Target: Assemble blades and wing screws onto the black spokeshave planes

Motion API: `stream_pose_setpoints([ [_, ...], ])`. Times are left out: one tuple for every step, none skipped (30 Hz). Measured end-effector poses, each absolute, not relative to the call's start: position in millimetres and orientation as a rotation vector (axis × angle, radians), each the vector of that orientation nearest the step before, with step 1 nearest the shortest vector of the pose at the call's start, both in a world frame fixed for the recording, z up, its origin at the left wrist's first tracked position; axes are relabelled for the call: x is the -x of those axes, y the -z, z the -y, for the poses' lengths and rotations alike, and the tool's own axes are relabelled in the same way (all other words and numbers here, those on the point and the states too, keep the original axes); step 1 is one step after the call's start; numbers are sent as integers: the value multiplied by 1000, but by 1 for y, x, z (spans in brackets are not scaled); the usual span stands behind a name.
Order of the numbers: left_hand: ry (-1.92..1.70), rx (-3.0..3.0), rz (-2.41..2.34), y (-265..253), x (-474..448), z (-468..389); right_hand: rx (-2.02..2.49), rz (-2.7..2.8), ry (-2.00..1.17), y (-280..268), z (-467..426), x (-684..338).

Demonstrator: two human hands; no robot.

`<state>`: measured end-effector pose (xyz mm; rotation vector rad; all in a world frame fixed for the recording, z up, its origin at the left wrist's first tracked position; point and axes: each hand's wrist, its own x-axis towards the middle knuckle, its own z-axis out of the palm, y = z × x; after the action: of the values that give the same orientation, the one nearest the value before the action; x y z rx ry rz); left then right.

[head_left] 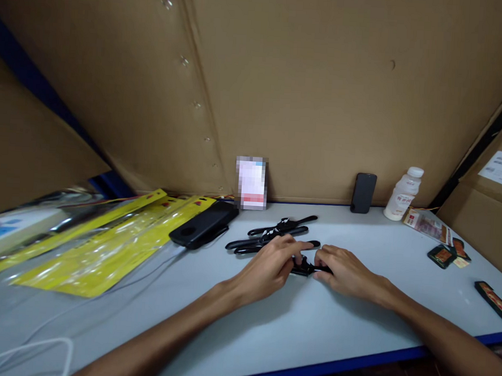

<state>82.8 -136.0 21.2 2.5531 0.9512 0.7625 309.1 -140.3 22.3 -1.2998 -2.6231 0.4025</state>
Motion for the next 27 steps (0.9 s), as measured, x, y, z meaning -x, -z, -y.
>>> stream_pose_setpoints([
  [-786,-2548,-963,-19,-82,135,1292,2626,-399,-22,140,-310],
  [-799,-2547,-985,-18,-81,134,1286,2630,-398,-21,140,-310],
  [-798,-2549,-1016,-16,-81,133,1283,2632,-399,-21,140,-310],
  [-784,-2555,-1052,-15,-80,132,1284,2631,-399,-20,140,-310],
  [-763,-2563,-1087,-14,-80,131,1286,2630,-400,-20,140,-311],
  [-743,-2572,-1116,-13,-80,131,1289,2627,-402,-20,140,-311],
  [-731,-2582,-1140,-13,-80,131,1292,2622,-403,-20,140,-311],
  [-724,-2592,-1157,-14,-81,131,1294,2619,-406,-20,140,-311],
  [-721,-2602,-1171,-14,-81,131,1295,2616,-407,-21,140,-310],
  [-715,-2610,-1183,-15,-81,131,1295,2616,-409,-21,140,-310],
  [-709,-2616,-1196,-16,-82,132,1295,2616,-409,-21,141,-310],
  [-702,-2622,-1212,-16,-82,132,1295,2616,-409,-22,141,-310],
  [-692,-2629,-1227,-17,-82,132,1293,2617,-406,-22,141,-310],
  [-680,-2634,-1242,-18,-82,132,1291,2619,-404,-22,141,-310],
  [-667,-2635,-1257,-19,-83,133,1288,2620,-403,-22,140,-310],
  [-645,-2634,-1268,-20,-83,133,1287,2621,-403,-22,140,-310],
  [-620,-2630,-1281,-21,-84,134,1289,2621,-404,-22,140,-310],
  [-590,-2622,-1296,-22,-84,134,1291,2622,-406,-22,140,-310],
  [-562,-2614,-1311,-23,-84,135,1294,2622,-408,-22,140,-310],
  [-542,-2607,-1323,-24,-85,135,1299,2622,-408,-22,140,-310],
  [-529,-2604,-1330,-24,-85,135,1301,2622,-406,-22,140,-310],
  [-524,-2602,-1330,-24,-85,135,1301,2623,-405,-22,140,-310],
  [-532,-2602,-1323,-24,-85,135,1300,2624,-405,-23,141,-310],
  [-552,-2603,-1306,-23,-85,135,1299,2624,-405,-23,141,-310],
  [-587,-2602,-1280,-22,-84,134,1299,2623,-405,-24,141,-310],
  [-628,-2597,-1244,-20,-83,134,1299,2622,-406,-24,141,-309],
  [-672,-2587,-1198,-18,-82,133,1301,2621,-408,-24,142,-309],
])
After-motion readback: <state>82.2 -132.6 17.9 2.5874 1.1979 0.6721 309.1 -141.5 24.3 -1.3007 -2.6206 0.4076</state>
